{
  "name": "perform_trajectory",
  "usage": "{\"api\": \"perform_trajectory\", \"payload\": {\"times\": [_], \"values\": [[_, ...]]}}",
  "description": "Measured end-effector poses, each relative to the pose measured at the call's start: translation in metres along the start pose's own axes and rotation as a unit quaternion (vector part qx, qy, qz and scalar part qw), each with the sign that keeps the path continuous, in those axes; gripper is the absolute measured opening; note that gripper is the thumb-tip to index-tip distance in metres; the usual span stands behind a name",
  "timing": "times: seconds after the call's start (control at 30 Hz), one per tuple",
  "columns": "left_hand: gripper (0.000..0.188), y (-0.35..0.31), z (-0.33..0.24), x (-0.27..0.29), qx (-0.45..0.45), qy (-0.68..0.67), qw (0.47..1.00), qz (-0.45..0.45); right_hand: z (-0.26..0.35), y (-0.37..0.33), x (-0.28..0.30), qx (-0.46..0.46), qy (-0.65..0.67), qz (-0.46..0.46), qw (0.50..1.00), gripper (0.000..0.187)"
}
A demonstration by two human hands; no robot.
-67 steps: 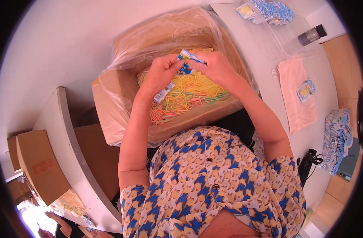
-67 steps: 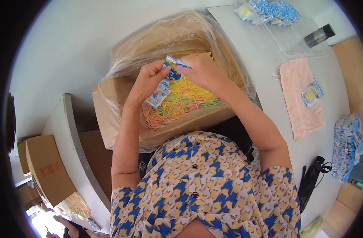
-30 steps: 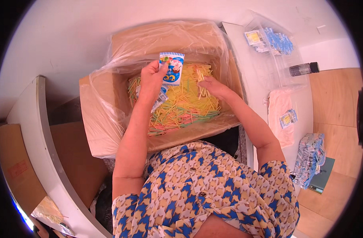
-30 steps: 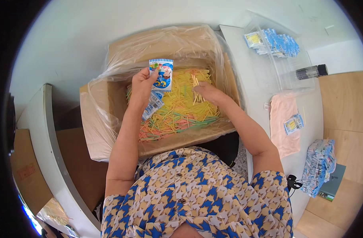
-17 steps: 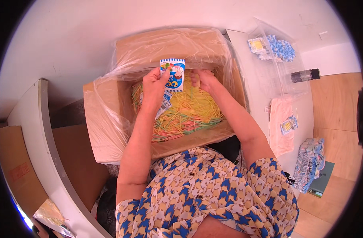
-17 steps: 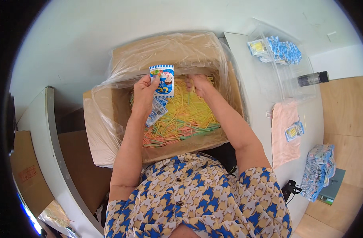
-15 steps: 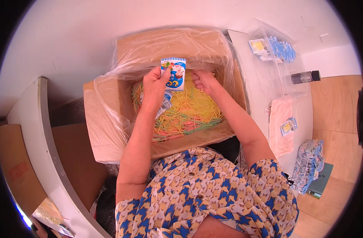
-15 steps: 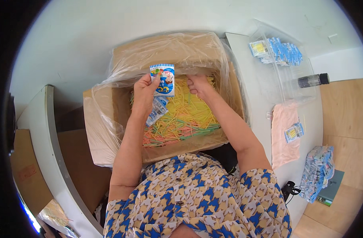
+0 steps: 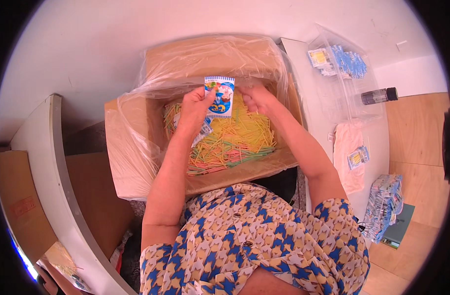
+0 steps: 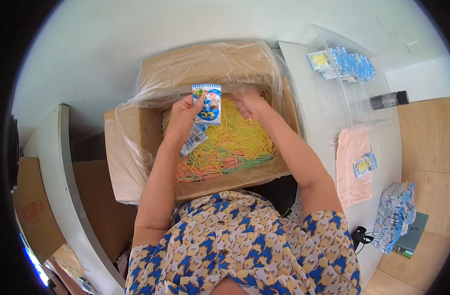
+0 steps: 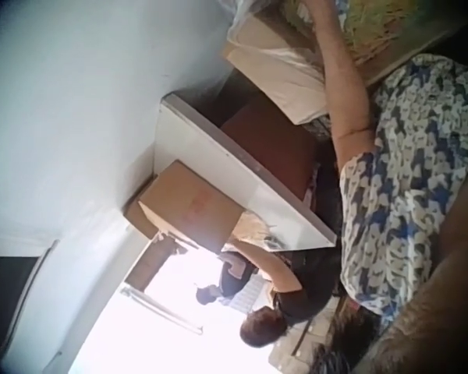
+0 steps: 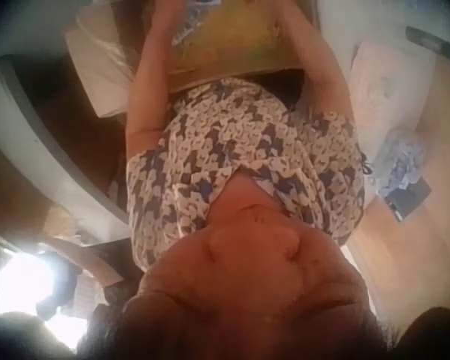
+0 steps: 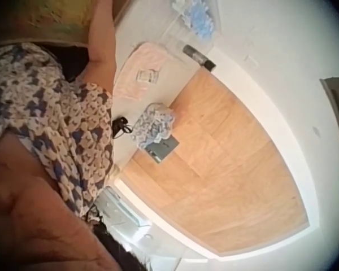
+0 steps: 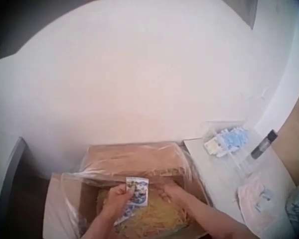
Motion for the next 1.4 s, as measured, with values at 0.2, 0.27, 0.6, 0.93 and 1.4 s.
{"api": "perform_trajectory", "payload": {"times": [0.2, 0.27, 0.6, 0.93, 1.4], "values": [[0.014, -0.009, 0.000, -0.011, -0.050, 0.099, 0.993, 0.033, 0.015, -0.078, -0.011, 0.085, 0.117, 0.077, 0.986, 0.029], [0.014, -0.011, 0.001, -0.014, -0.059, 0.129, 0.989, 0.043, 0.021, -0.088, -0.010, 0.137, 0.176, 0.084, 0.971, 0.032], [0.017, -0.022, -0.008, -0.038, -0.020, 0.091, 0.992, 0.091, 0.035, -0.115, -0.025, 0.276, 0.292, 0.094, 0.911, 0.038], [0.018, -0.021, 0.010, -0.032, -0.062, 0.174, 0.972, 0.148, 0.025, -0.105, -0.005, 0.257, 0.382, 0.043, 0.887, 0.045], [0.016, -0.018, 0.020, -0.027, -0.077, 0.214, 0.963, 0.147, 0.014, -0.102, 0.006, 0.232, 0.357, -0.008, 0.905, 0.045]]}}
Point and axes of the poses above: each hand's wrist, its own y-axis towards the middle knuckle, its own x-axis out of the back of the hand, z = x × y, the point moved 2 cm from there along y, towards the middle knuckle, and after that the axes turned 14 degrees about y, right-handed, at the moved point
